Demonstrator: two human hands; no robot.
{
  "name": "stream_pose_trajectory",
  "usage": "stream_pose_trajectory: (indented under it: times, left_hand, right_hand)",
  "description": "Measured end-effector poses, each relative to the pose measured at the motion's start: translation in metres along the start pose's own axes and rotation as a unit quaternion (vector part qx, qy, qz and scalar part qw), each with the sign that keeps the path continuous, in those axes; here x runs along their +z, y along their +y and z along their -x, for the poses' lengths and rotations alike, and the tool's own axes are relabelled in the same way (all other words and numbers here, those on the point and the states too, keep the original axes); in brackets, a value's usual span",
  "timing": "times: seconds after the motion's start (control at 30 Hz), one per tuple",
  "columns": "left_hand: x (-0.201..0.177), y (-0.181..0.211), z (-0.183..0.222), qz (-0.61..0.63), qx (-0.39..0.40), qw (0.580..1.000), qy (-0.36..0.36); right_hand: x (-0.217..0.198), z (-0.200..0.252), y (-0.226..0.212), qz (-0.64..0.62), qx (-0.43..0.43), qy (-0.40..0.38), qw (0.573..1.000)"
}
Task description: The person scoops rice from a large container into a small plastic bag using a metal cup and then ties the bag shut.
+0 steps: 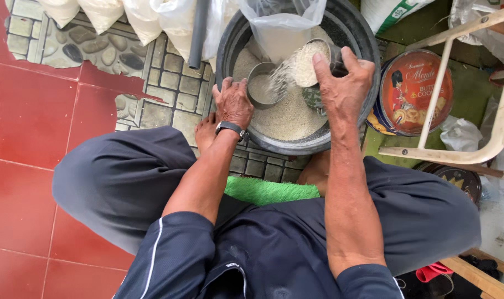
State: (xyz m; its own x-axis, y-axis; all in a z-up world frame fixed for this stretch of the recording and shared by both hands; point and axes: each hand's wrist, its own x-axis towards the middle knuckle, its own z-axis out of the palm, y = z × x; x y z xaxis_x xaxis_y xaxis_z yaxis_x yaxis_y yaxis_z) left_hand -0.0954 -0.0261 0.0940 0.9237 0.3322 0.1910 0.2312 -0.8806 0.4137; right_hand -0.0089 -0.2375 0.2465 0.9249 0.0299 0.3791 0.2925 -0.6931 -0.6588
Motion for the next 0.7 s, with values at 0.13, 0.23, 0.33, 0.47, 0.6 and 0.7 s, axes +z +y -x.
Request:
stream_pose_trajectory:
  times: [0.13, 0.23, 0.33, 0.47, 0.6, 0.7]
  left_hand:
    - [0.002, -0.001, -0.001, -0.01, -0.002, 1.0, 0.01]
    - [0.004, -0.003, 0.0, -0.001, -0.007, 1.0, -0.009]
    - [0.008, -0.003, 0.0, -0.012, -0.007, 1.0, -0.005]
    - [0.003, 0.0, -0.001, -0.016, -0.009, 1.0, -0.005]
    - [0.004, -0.002, -0.002, -0.031, -0.009, 0.999, -0.024]
    - [0.018, -0.009, -0.001, -0.047, 0.005, 0.999, 0.009]
  right_hand:
    - [-0.002, -0.006, -0.008, 0.021, -0.003, 0.011, 1.0]
    - [-0.009, -0.008, -0.022, 0.031, -0.016, 0.001, 0.999]
    - [-0.016, -0.012, -0.028, 0.028, -0.05, -0.014, 0.998]
    - [-0.018, -0.023, -0.02, 0.061, -0.061, -0.02, 0.996]
    - [-0.024, -0.032, -0.017, 0.05, -0.106, -0.02, 0.993]
    - [-0.025, -0.037, -0.002, 0.043, -0.119, -0.022, 0.992]
